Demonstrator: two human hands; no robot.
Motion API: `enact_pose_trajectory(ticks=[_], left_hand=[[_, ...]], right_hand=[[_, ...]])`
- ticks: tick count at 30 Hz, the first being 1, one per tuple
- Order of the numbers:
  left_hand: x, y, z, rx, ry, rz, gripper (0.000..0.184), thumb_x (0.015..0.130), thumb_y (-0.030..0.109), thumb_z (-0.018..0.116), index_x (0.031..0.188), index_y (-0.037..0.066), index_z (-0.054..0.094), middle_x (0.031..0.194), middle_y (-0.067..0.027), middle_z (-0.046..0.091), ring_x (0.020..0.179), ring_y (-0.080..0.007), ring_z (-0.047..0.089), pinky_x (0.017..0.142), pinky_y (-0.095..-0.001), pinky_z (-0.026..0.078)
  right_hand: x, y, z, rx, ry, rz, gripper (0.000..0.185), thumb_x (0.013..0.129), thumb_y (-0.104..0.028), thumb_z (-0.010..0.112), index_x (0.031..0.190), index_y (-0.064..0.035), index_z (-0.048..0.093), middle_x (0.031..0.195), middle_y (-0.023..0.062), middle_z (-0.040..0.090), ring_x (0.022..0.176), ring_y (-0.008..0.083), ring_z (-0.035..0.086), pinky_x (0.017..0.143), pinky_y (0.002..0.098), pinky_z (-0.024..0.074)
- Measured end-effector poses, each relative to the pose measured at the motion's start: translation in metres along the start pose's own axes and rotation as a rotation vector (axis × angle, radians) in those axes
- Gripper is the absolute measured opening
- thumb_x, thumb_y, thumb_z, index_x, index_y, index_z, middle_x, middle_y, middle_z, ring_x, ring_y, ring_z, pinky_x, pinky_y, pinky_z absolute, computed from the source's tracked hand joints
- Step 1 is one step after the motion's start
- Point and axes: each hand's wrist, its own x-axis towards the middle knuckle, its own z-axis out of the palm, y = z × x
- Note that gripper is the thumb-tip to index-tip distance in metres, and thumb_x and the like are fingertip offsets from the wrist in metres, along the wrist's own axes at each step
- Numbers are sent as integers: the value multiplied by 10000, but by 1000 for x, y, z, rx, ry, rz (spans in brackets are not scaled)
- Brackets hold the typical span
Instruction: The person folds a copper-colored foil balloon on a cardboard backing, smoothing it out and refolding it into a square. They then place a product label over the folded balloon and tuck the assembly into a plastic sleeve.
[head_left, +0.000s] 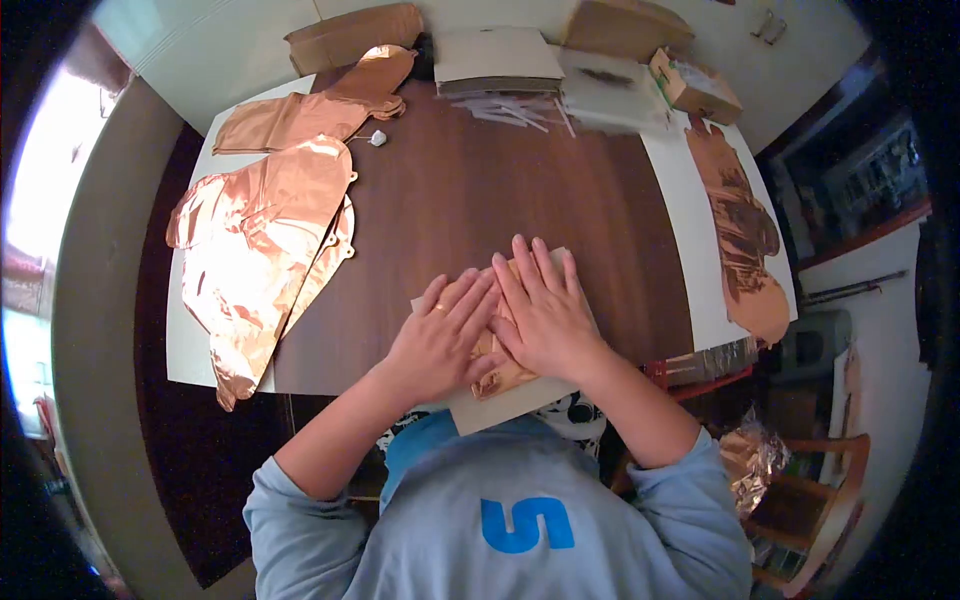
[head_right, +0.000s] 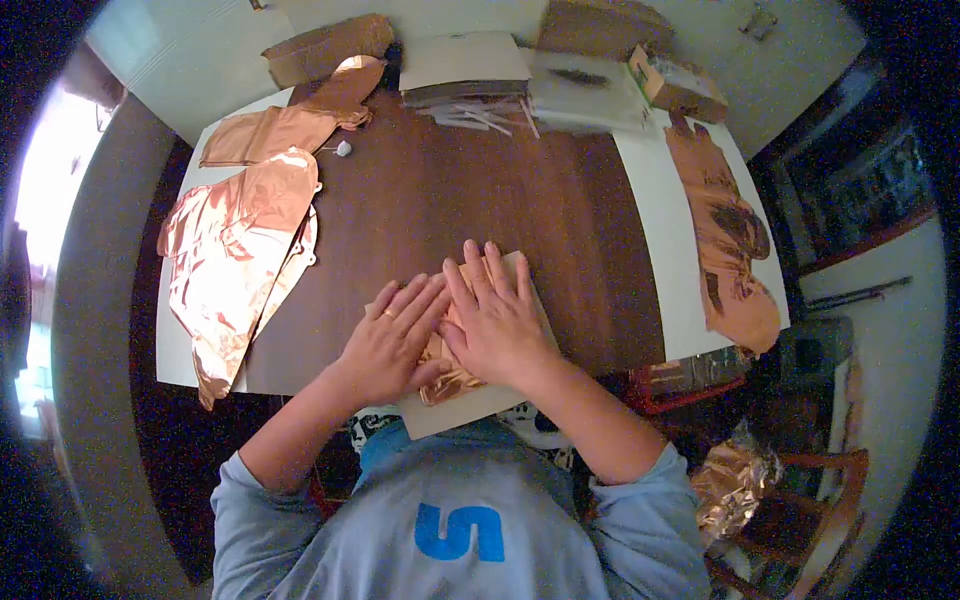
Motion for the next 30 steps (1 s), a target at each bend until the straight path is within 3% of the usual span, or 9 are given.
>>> enact_pose_trajectory(ticks=[3,9,15,19,22,24,26,28,30], left_hand=[[-19,-1,-2,126,-58,-55,864,919,584,489,1497,-28,292,1566,-223,280,1457,-367,265,1173,-530,179],[-29,4,-11,123,-100,-149,920,885,627,528,1496,-20,296,1565,-220,283,1462,-368,252,1174,-539,168],[-21,3,-22,-34,-56,-176,867,870,558,595,1461,-26,347,1542,-232,316,1449,-379,272,1167,-561,176],[7,25,-9,54,86,-236,784,881,490,607,1427,-30,391,1500,-246,364,1407,-408,322,1155,-569,202],[34,32,10,34,175,-212,755,889,465,607,1418,-33,401,1471,-250,396,1381,-418,350,1147,-555,231],[46,28,21,21,183,-218,747,892,450,612,1418,-36,399,1460,-249,411,1375,-416,359,1142,-543,250],[48,24,25,-17,168,-197,743,895,436,614,1422,-39,392,1454,-249,420,1372,-417,364,1141,-534,260],[46,21,27,-36,155,-169,744,895,423,621,1427,-42,386,1452,-249,424,1369,-419,369,1140,-530,266],[43,18,28,-36,155,-135,751,892,412,630,1433,-44,378,1453,-249,424,1366,-423,375,1138,-533,269]], right_hand=[[-2,0,1,8,18,27,741,938,-436,497,1494,12,301,1560,267,242,1462,429,192,1175,599,74],[-6,13,-3,52,-8,139,768,936,-425,505,1500,36,262,1573,258,218,1471,419,169,1176,599,58],[-9,15,1,13,2,154,781,943,-428,506,1505,41,235,1582,253,197,1477,406,161,1178,596,60],[-6,16,4,78,32,221,714,954,-357,514,1499,26,256,1574,264,206,1471,400,188,1182,571,98],[-20,24,0,510,383,276,581,935,-254,560,1425,8,390,1484,255,370,1399,398,326,1160,523,209],[-45,27,-21,477,543,271,347,912,-205,607,1198,-12,572,1265,215,567,1156,363,563,995,454,439],[-83,18,-49,538,418,461,183,900,-195,643,963,-26,617,968,153,665,821,305,655,730,387,538],[-120,24,-46,347,284,483,202,908,-231,656,904,-32,620,821,132,670,629,276,637,572,336,515],[-143,23,-28,522,80,618,209,932,-232,640,925,-24,629,797,115,680,605,237,631,568,315,505]])
